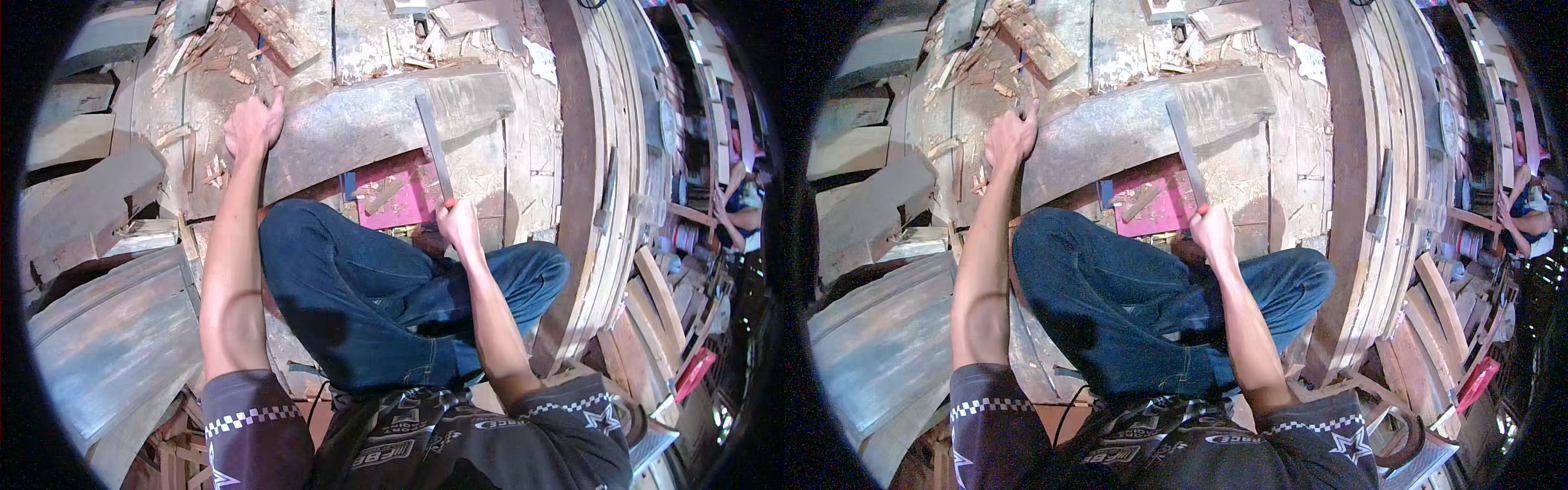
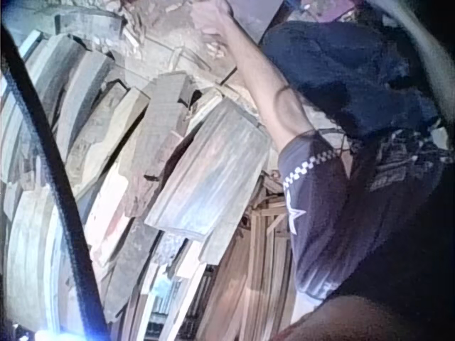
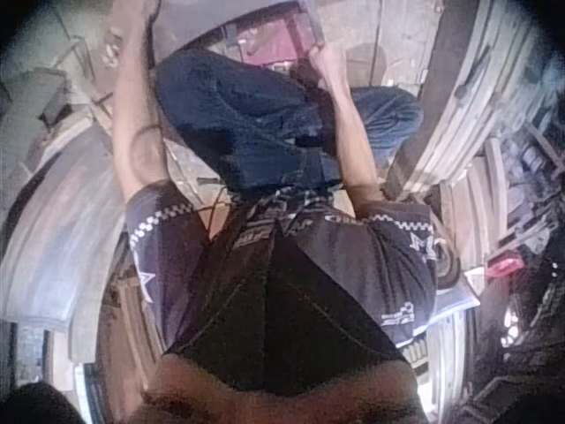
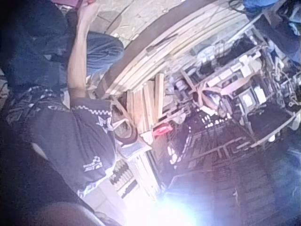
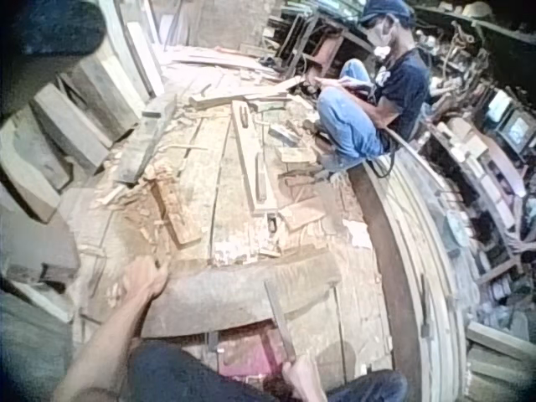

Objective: The person holds a piece of wood with one hand and cuts a groove across its surface using a hand saw.

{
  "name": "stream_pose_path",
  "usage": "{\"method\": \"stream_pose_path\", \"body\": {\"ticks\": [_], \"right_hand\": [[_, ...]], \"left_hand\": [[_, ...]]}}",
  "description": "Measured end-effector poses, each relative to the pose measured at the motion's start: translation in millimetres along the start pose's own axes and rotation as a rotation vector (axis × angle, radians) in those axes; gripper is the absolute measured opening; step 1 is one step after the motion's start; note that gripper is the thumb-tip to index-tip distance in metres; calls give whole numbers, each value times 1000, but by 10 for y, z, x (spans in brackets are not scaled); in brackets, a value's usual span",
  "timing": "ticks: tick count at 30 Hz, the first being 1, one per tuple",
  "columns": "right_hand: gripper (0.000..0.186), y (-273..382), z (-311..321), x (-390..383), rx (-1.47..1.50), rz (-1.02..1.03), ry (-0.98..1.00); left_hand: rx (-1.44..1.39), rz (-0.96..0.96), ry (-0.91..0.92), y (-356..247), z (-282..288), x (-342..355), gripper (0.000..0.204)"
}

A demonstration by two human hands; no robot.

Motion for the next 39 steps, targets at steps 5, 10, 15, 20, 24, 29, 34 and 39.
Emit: {"method": "stream_pose_path", "body": {"ticks": [5, 10, 15, 20, 24, 29, 34, 39], "right_hand": [[23, 622, 194, 371, 63, 143, -22], [23, 318, 62, 220, 65, 110, -39], [25, -95, -84, -135, -1, 9, 74], [26, 250, 101, 282, 28, 140, -40], [25, 622, 211, 268, 163, 168, -121], [29, 15, 39, -85, 64, 150, -17], [31, 326, 134, 93, 50, 81, 30], [30, 603, 181, 342, 90, 174, 51]], "left_hand": [[10, 8, -43, 58, -55, 21, 66], [12, -14, -37, 25, -64, 43, 66], [11, 1, -39, 83, -6, 14, 72], [-6, 11, -36, -24, 0, -13, 69], [-6, 17, -24, 17, -29, -21, 68], [-11, 60, -37, 65, 46, -56, 66], [-1, -9, -59, 23, 19, 9, 67], [2, -10, -38, -25, 8, 17, 68]]}}
Point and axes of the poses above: each hand's wrist, its own x-axis towards the middle knuckle, its own z-axis out of the back of the hand, y = z × x, the point moved 6 cm from there along x, towards the middle knuckle, and after that the axes turned 3 degrees about x, right-handed, at the moved point
